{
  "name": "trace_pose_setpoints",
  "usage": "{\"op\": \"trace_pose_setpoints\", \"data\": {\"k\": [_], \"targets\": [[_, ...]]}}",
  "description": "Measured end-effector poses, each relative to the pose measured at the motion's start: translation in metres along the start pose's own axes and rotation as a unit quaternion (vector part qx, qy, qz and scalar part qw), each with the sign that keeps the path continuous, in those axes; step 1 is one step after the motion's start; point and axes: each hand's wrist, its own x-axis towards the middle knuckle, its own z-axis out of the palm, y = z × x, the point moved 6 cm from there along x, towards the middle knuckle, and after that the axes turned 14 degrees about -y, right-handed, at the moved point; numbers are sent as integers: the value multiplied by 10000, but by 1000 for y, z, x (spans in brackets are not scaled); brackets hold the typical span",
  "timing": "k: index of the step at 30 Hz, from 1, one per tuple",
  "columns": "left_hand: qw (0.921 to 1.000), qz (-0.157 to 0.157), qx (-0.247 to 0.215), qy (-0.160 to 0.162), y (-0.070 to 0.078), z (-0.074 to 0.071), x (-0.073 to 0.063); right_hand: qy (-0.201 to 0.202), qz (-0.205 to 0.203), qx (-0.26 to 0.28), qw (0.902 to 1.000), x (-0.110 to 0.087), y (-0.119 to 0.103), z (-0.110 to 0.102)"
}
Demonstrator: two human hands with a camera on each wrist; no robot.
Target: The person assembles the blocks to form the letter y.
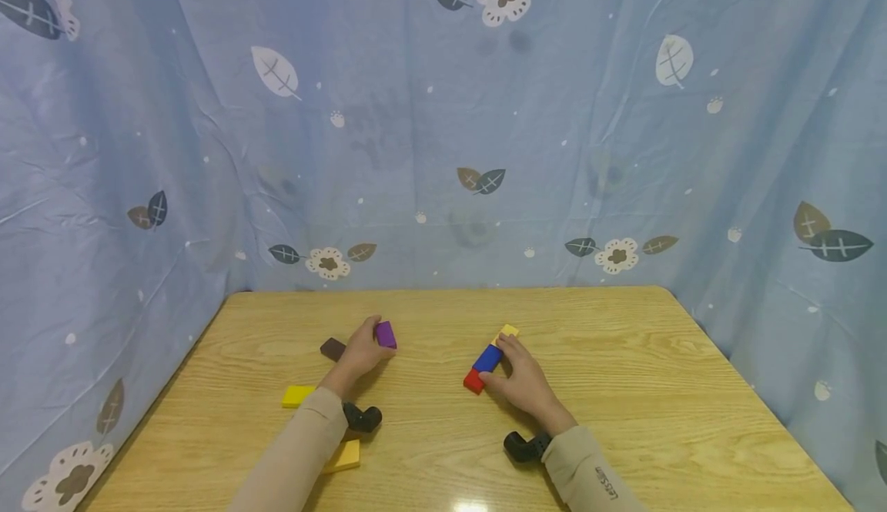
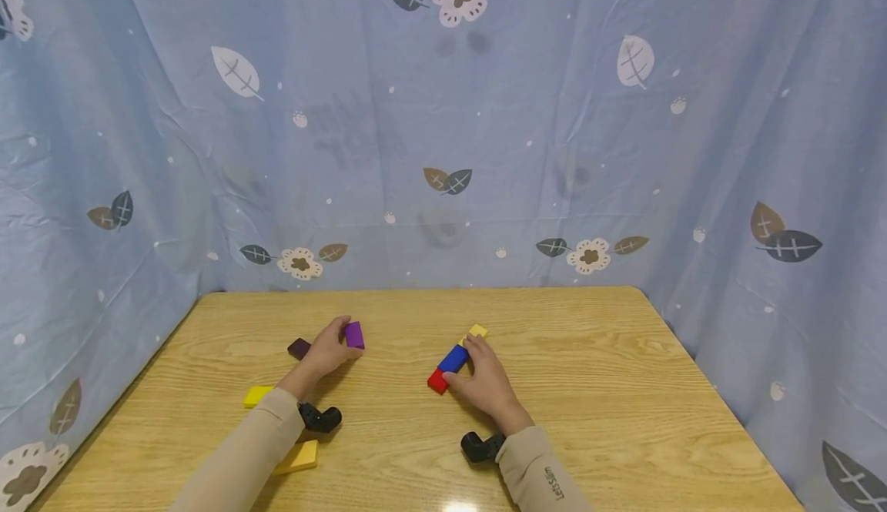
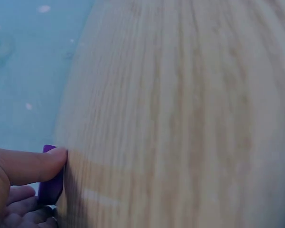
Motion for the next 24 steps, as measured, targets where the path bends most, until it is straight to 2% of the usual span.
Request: {"op": "trace_pose_setpoints", "data": {"k": [7,16,24], "targets": [[9997,-88,166,128,-2,-3,2,-7,23,-41,10000,1,1,1],[9990,-175,410,97,0,-3,3,-44,38,-21,10000,1,3,0],[9994,-135,275,163,1,-2,0,-25,11,-4,10000,1,2,1]]}}
